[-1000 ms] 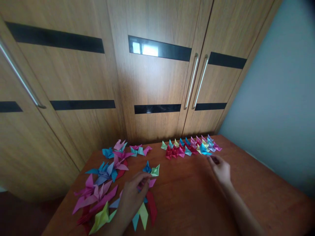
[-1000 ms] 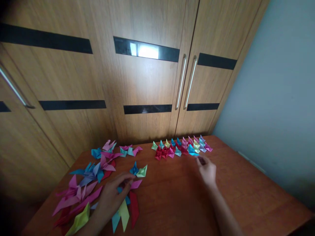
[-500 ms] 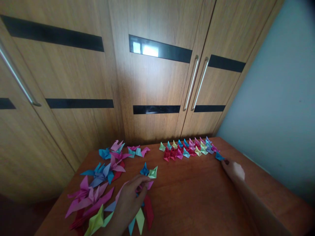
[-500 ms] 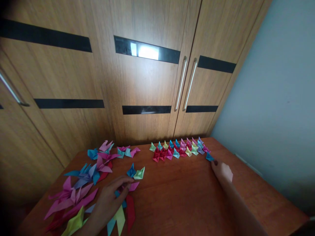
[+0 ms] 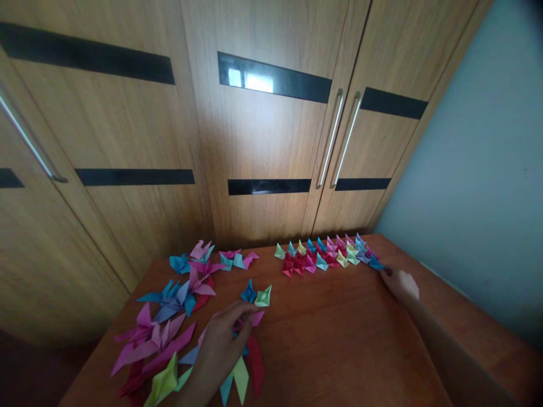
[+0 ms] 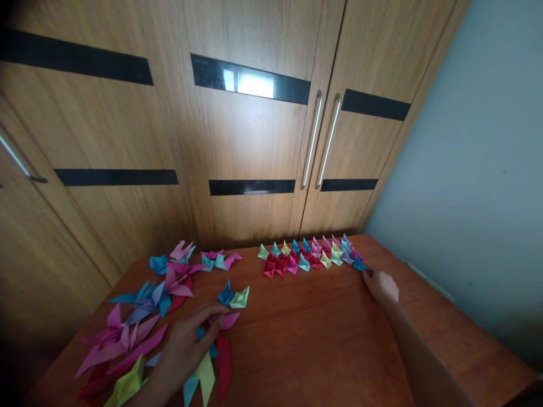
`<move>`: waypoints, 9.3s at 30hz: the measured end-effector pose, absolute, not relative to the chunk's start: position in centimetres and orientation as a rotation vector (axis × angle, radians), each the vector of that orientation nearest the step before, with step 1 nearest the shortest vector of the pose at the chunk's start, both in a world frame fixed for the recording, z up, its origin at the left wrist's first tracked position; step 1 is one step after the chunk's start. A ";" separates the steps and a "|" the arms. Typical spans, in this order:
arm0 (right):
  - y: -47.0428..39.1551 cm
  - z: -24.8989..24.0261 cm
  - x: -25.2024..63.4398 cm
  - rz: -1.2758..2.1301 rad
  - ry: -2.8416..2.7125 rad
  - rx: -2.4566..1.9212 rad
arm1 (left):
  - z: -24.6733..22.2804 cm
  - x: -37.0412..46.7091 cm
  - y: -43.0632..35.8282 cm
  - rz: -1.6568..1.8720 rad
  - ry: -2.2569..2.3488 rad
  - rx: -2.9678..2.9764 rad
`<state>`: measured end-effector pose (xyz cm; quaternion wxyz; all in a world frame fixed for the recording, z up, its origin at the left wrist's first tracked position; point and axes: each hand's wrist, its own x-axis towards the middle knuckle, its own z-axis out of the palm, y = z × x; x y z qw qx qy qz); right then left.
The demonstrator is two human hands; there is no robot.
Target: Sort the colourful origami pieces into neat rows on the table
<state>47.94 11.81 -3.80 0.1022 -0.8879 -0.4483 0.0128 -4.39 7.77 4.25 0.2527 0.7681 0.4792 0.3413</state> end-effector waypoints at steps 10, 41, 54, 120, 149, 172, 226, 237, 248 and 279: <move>12.2 -3.9 48.2 0.038 -1.337 -2.610 | 4.2 -4.4 8.0 0.878 1.311 2.074; 11.1 -1.9 16.6 0.150 -2.128 -1.804 | 3.7 -5.8 8.3 0.819 1.580 2.202; 10.9 -2.7 17.0 0.331 -1.935 -1.631 | 4.0 -4.2 9.3 0.510 1.797 2.335; 10.7 0.3 26.4 0.487 -0.990 -1.328 | 3.2 -4.2 7.5 1.113 1.269 1.681; 11.6 -4.0 42.6 0.105 -1.295 -2.571 | 3.8 -3.9 7.1 1.079 1.220 1.749; 9.6 -4.3 41.7 0.063 -1.078 -2.421 | 3.6 -7.0 8.8 1.156 1.489 1.875; 10.0 -1.8 20.2 0.523 -1.783 -1.547 | 4.8 -5.5 8.4 0.848 1.379 2.315; 7.5 -0.5 16.1 0.998 -1.732 -1.078 | 4.0 -3.8 6.8 0.871 1.295 2.291; 7.3 0.5 16.8 0.958 -1.659 -1.040 | 3.2 -3.4 6.9 0.985 1.249 1.904; 7.4 0.7 17.0 0.772 -1.723 -1.006 | 3.5 -3.3 7.0 1.092 1.255 2.038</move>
